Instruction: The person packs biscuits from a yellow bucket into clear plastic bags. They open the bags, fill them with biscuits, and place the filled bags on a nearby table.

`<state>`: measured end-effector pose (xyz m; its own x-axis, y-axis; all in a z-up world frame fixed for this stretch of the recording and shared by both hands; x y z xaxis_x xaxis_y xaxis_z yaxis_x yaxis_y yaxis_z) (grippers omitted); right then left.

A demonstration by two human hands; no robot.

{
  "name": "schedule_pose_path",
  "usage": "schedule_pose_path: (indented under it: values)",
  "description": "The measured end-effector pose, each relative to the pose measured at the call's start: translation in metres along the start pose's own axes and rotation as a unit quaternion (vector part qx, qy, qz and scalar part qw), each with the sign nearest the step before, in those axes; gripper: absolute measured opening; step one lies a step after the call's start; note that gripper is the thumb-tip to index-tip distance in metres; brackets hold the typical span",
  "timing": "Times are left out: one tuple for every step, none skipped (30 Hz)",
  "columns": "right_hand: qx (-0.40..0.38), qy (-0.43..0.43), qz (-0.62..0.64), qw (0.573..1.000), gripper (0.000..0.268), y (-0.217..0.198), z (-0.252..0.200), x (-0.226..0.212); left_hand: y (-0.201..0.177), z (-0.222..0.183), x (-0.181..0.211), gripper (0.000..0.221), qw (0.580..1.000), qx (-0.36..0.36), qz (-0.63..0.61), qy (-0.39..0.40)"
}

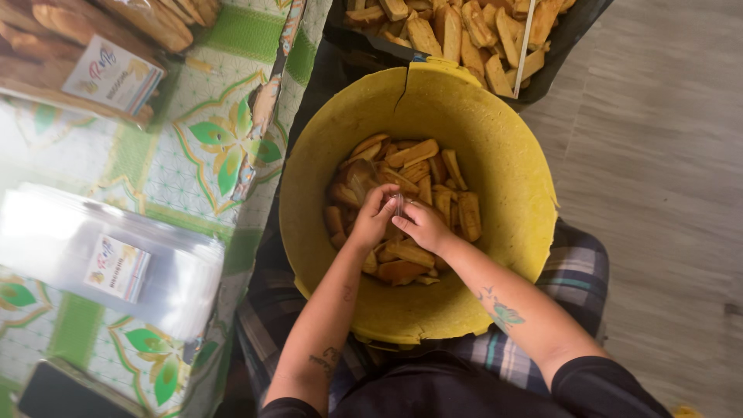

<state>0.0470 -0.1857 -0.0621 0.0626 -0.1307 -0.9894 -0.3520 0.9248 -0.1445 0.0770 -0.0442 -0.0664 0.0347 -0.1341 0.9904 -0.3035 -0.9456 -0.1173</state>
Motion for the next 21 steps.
schedule_pose_path:
  values:
    - [-0.004,0.006,-0.022,1.000,0.046,0.000,-0.001,0.001,0.000,0.000,-0.001,0.029,1.000,-0.002,-0.012,-0.007]
    - [-0.007,0.011,-0.044,0.999,0.042,0.000,-0.001,0.003,0.000,0.000,-0.002,0.029,1.000,-0.003,-0.024,-0.015]
    - [-0.012,0.018,-0.066,0.998,0.039,0.001,0.000,0.006,0.000,0.000,-0.004,0.029,0.999,-0.006,-0.037,-0.021]
    - [-0.010,0.017,-0.064,0.998,0.040,0.003,0.000,0.009,-0.001,0.000,-0.005,0.029,0.998,-0.009,-0.050,-0.027]
    - [-0.008,0.018,-0.064,0.998,0.042,0.004,0.000,0.012,-0.001,0.001,-0.007,0.029,0.997,-0.011,-0.065,-0.033]
    - [-0.006,0.019,-0.063,0.998,0.044,0.006,0.001,0.015,-0.002,0.000,-0.008,0.030,0.999,-0.012,-0.046,-0.026]
    - [0.001,0.011,-0.088,0.996,0.049,0.005,0.001,0.018,-0.001,0.000,-0.009,0.031,0.999,-0.011,-0.029,-0.017]
    - [0.009,0.003,-0.113,0.994,0.055,0.006,0.001,0.020,-0.001,-0.001,-0.009,0.032,1.000,-0.011,-0.013,-0.008]
    - [0.015,-0.006,-0.139,0.990,0.062,0.003,-0.001,0.022,0.002,-0.002,-0.010,0.031,1.000,-0.014,0.003,0.003]
    - [0.017,-0.010,-0.135,0.991,0.065,0.002,-0.002,0.025,0.004,-0.003,-0.011,0.030,1.000,-0.018,0.020,0.014]
    - [0.018,-0.014,-0.133,0.991,0.069,0.003,-0.001,0.026,0.003,-0.003,-0.011,0.030,0.999,-0.021,0.035,0.026]
    - [0.020,-0.019,-0.130,0.991,0.072,0.005,0.002,0.027,0.001,-0.002,-0.015,0.029,0.999,-0.027,-0.033,0.000]
    - [0.010,-0.004,-0.089,0.996,0.074,0.004,0.002,0.029,0.001,-0.001,-0.019,0.029,0.994,-0.032,-0.103,-0.027]
    - [0.000,0.010,-0.048,0.999,0.076,0.004,0.002,0.031,0.003,0.000,-0.023,0.029,0.983,-0.037,-0.171,-0.053]
    - [-0.011,0.025,-0.006,1.000,0.078,0.005,0.002,0.032,0.003,0.000,-0.028,0.031,0.978,-0.024,-0.185,-0.090]
    - [-0.021,0.008,-0.039,0.999,0.085,0.006,0.001,0.029,0.003,-0.001,-0.033,0.033,0.972,-0.013,-0.198,-0.128]
    - [-0.030,-0.009,-0.070,0.997,0.091,0.008,0.000,0.026,0.003,-0.003,-0.038,0.035,0.963,-0.001,-0.211,-0.166]
    - [-0.040,-0.026,-0.101,0.994,0.099,0.010,0.000,0.023,0.006,-0.003,-0.037,0.029,0.962,-0.015,-0.217,-0.165]
    - [-0.059,0.024,-0.096,0.993,0.098,0.013,0.000,0.029,0.008,-0.003,-0.036,0.023,0.961,-0.029,-0.222,-0.163]
    - [-0.079,0.074,-0.091,0.990,0.097,0.016,0.000,0.035,0.010,-0.003,-0.034,0.019,0.959,-0.043,-0.228,-0.162]
    - [-0.099,0.124,-0.086,0.984,0.096,0.020,-0.003,0.041,0.011,-0.005,-0.036,0.018,0.951,-0.055,-0.241,-0.187]
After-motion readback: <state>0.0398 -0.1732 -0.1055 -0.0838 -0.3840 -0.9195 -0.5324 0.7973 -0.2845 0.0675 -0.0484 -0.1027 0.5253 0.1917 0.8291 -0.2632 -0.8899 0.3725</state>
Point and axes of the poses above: each hand's wrist, its own z-axis towards the middle knuckle, its own y-axis out of the palm, x = y × z, the point moved 6 cm from there along z, towards the middle knuckle, and after that the axes turned 1 degree about -x, right-handed, at the moved point
